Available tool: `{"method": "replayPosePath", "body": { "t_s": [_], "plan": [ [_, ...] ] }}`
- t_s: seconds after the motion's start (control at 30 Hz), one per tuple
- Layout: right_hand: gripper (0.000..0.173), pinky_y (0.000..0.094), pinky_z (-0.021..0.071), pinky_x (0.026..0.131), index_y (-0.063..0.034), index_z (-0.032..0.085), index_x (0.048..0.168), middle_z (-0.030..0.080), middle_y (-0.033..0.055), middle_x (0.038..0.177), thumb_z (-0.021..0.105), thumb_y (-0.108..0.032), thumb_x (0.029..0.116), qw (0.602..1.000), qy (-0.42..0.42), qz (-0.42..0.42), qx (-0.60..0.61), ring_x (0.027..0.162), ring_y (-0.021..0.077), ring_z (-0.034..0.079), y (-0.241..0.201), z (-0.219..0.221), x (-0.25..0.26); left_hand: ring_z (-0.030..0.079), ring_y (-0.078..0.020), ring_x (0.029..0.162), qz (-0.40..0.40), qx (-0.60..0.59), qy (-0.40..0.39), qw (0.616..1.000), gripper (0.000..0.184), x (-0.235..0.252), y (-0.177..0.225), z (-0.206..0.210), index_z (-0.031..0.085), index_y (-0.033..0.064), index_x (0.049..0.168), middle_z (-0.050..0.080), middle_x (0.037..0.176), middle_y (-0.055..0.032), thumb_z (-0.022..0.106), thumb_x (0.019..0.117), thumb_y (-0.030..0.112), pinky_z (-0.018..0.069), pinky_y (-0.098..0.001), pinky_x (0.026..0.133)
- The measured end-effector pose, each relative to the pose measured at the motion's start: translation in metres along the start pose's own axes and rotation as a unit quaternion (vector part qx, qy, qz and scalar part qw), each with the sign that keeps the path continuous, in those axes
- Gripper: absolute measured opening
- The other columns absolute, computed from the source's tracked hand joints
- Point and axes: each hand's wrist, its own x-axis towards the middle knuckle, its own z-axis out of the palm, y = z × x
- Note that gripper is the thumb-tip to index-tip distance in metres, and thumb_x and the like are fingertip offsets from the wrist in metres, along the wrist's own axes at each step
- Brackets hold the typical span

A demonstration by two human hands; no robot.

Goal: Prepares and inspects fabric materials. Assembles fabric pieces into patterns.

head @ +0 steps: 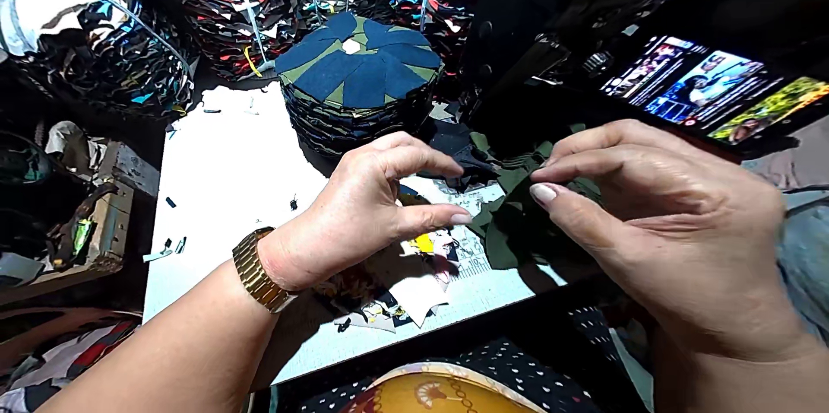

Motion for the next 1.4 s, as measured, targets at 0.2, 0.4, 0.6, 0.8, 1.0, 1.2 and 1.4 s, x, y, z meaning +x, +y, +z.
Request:
{"method": "replayPosePath", "body": {
  "t_s": [0.2,0.4,0.6,0.8,1.0,1.2,1.4],
  "plan": [
    [0.019,0.0230,0.0583,0.089,-0.0008,0.071,0.109,0.069,0.0039,0.105,0.067,-0.002,0.0912,0.996,-0.048,-0.061,0.031,0.098,0.0089,0.068,-0.021,0.016,0.011,0.061,-0.0017,0.087,0.023,-0.042,-0.050,0.998,0.053,0.000,0.018,0.006,0.067,-0.0028,0.127,0.070,0.114,-0.0058,0.086,0.0822,0.020,0.0503,-0.0154,0.072],
    [0.020,0.0239,0.0590,0.090,0.0001,0.070,0.114,0.070,0.0054,0.107,0.065,-0.003,0.0950,0.993,-0.066,-0.081,0.047,0.099,0.0100,0.068,-0.024,0.026,0.006,0.067,-0.0029,0.078,-0.061,-0.086,-0.030,0.994,0.019,-0.002,0.015,0.011,0.071,-0.0016,0.106,0.073,0.091,-0.0033,0.077,0.0891,0.004,0.0560,-0.0172,0.070],
    [0.028,0.0264,0.0589,0.080,-0.0059,0.063,0.121,0.067,0.0014,0.106,0.062,-0.017,0.0949,0.996,-0.076,0.036,-0.027,0.091,0.0075,0.066,-0.013,0.029,-0.018,0.061,-0.0018,0.064,-0.120,-0.040,-0.007,0.992,0.006,-0.001,0.009,0.008,0.072,0.0028,0.098,0.068,0.076,-0.0003,0.073,0.0943,0.008,0.0517,-0.0163,0.059],
    [0.028,0.0289,0.0500,0.075,-0.0124,0.071,0.114,0.065,-0.0061,0.090,0.056,-0.024,0.0930,0.981,-0.147,-0.009,-0.129,0.086,0.0104,0.060,-0.002,0.034,-0.042,0.058,-0.0021,0.059,-0.159,-0.079,0.005,0.984,0.007,0.001,0.007,0.003,0.072,0.0023,0.095,0.068,0.073,-0.0011,0.072,0.0953,0.010,0.0472,-0.0168,0.054],
    [0.025,0.0330,0.0554,0.076,-0.0103,0.070,0.110,0.068,-0.0005,0.095,0.057,-0.024,0.0944,0.983,-0.119,0.026,-0.139,0.086,0.0116,0.065,-0.002,0.009,-0.033,0.053,-0.0026,0.055,-0.205,-0.159,0.004,0.966,0.011,0.002,0.014,-0.001,0.075,0.0003,0.095,0.069,0.078,-0.0030,0.070,0.0972,0.010,0.0415,-0.0160,0.048],
    [0.048,0.0380,0.0541,0.094,-0.0049,0.065,0.133,0.064,0.0084,0.128,0.056,-0.037,0.0991,0.989,-0.108,0.049,-0.087,0.114,0.0192,0.063,-0.004,0.008,-0.025,0.050,-0.0036,0.053,-0.216,-0.269,-0.043,0.938,0.007,0.001,0.018,-0.001,0.068,-0.0014,0.102,0.065,0.075,-0.0058,0.065,0.0987,0.004,0.0381,-0.0152,0.046],
    [0.042,0.0227,0.0615,0.076,-0.0102,0.065,0.132,0.073,0.0032,0.105,0.071,-0.010,0.0907,0.920,-0.057,0.205,0.328,0.087,0.0111,0.071,-0.032,0.037,-0.027,0.054,-0.0012,0.056,-0.157,-0.224,-0.092,0.958,0.004,0.002,0.022,-0.010,0.066,-0.0001,0.094,0.066,0.073,-0.0027,0.069,0.0959,0.002,0.0415,-0.0136,0.048]
  ]
}}
